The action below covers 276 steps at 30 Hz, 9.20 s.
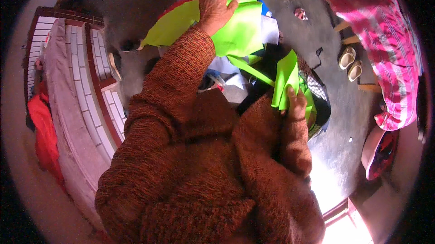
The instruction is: The person sits on the floor and folds various pieces of clothing, including a green shirt, a red garment, and a blue item. They handle each piece individually, smoothing and folding them into neat stacks on their lap.
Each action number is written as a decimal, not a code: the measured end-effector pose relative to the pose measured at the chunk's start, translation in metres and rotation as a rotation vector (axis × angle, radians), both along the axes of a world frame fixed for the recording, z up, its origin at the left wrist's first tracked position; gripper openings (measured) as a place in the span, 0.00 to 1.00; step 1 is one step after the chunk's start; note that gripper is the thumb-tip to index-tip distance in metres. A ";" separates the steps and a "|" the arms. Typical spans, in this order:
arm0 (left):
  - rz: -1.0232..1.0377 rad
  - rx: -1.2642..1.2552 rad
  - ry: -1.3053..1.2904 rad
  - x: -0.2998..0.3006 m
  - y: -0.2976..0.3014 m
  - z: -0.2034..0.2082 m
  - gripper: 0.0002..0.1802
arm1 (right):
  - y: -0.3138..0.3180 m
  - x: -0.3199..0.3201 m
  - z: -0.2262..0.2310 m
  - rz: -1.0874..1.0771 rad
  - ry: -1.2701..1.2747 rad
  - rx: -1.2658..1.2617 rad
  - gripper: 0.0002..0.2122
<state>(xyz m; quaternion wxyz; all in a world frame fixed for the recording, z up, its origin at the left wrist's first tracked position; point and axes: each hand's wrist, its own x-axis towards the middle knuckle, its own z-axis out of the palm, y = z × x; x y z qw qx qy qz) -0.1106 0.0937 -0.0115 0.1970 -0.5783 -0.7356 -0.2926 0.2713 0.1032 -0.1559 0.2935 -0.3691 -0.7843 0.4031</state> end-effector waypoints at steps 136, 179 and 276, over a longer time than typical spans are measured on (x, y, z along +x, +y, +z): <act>0.125 -0.298 0.074 0.032 -0.116 -0.041 0.32 | -0.007 -0.034 0.068 0.108 -0.209 0.579 0.09; -0.264 0.039 -1.540 0.127 -0.114 -0.029 0.15 | -0.044 -0.071 0.102 0.284 0.524 -1.150 0.22; 0.181 -0.311 0.049 -0.002 -0.057 -0.042 0.28 | 0.037 0.084 0.019 -0.716 0.605 -0.944 0.07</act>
